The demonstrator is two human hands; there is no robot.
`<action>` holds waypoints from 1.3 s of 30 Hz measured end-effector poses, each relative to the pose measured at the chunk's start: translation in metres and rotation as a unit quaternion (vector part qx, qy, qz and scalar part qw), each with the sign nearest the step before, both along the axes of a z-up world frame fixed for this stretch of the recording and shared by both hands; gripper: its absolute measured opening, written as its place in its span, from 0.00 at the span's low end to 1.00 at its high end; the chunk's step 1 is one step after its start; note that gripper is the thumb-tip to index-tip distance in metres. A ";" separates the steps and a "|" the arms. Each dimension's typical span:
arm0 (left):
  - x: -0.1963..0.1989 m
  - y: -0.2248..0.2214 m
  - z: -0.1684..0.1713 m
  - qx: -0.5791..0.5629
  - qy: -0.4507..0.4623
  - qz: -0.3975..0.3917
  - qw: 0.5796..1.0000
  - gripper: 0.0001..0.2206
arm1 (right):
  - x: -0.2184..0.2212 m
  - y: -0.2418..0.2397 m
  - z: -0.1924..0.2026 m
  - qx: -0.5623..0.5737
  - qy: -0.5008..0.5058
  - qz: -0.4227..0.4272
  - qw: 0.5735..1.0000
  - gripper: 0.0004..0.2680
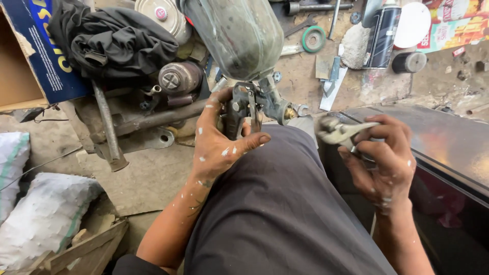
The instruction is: The person cleans a small metal nozzle with sandpaper, then assembles it into a paint sprayer. They use a wrench to tighten the nozzle and attach a cap to the front of the sprayer.
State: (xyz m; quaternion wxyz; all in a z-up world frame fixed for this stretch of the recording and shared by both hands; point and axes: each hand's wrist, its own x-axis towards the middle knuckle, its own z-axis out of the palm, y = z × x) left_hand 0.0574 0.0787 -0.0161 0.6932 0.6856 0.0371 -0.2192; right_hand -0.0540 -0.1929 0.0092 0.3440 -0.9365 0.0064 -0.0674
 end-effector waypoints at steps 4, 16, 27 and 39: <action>0.000 0.004 0.005 0.015 -0.002 0.000 1.000 0.37 | 0.020 -0.004 0.009 -0.113 -0.056 0.051 0.991 0.10; 0.000 0.007 0.015 0.027 -0.045 -0.009 0.999 0.36 | 0.043 -0.012 0.049 -0.284 -0.053 0.144 0.946 0.08; 0.006 0.001 0.017 0.094 -0.098 0.001 0.991 0.36 | 0.053 -0.018 0.051 -0.296 -0.046 0.171 0.939 0.10; 0.009 0.005 0.011 0.156 -0.145 0.002 0.977 0.37 | 0.053 -0.020 0.047 -0.341 -0.043 0.176 0.922 0.10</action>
